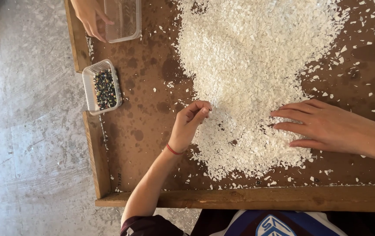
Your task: Sorting through white plastic flakes on a wooden tray to remove dark contaminants by hand.
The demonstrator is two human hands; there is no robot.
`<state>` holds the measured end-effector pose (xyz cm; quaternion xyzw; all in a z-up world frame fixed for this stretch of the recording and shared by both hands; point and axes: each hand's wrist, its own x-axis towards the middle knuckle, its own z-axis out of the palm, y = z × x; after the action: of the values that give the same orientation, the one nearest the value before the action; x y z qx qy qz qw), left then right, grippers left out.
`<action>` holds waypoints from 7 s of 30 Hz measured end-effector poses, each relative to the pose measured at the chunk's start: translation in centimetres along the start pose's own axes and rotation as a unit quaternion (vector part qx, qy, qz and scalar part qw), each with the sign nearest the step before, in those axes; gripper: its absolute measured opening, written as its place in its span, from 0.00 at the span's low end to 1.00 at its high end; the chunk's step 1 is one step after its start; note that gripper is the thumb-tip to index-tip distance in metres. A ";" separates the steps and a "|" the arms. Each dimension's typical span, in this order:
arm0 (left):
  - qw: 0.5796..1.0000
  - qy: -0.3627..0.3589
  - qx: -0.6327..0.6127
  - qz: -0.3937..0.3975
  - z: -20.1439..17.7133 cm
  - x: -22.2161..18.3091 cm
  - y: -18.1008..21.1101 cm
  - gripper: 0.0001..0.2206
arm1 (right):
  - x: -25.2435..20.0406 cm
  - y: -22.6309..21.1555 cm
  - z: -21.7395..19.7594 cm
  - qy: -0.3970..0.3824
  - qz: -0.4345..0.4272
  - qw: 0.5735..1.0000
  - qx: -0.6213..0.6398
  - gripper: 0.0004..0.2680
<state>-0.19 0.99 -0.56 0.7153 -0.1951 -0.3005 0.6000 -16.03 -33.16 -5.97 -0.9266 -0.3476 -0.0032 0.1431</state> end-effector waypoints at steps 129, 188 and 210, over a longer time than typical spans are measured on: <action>0.783 0.014 0.539 0.310 -4.6 2.2 -2.0 0.05 | 0.2 0.1 -0.2 0.014 0.015 1.000 -0.004 0.22; 0.833 0.076 0.422 0.350 -5.1 3.1 -1.8 0.08 | -0.3 0.2 -0.1 -0.044 0.059 0.997 0.007 0.25; 0.790 0.152 0.499 0.322 -2.4 3.1 -3.3 0.06 | 0.3 -0.2 -0.6 -0.002 0.038 0.999 -0.009 0.24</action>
<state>3.42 1.46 -4.17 0.8473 -0.4433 0.1622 0.2434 -15.88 -32.96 -5.31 -0.9404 -0.3124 0.0014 0.1343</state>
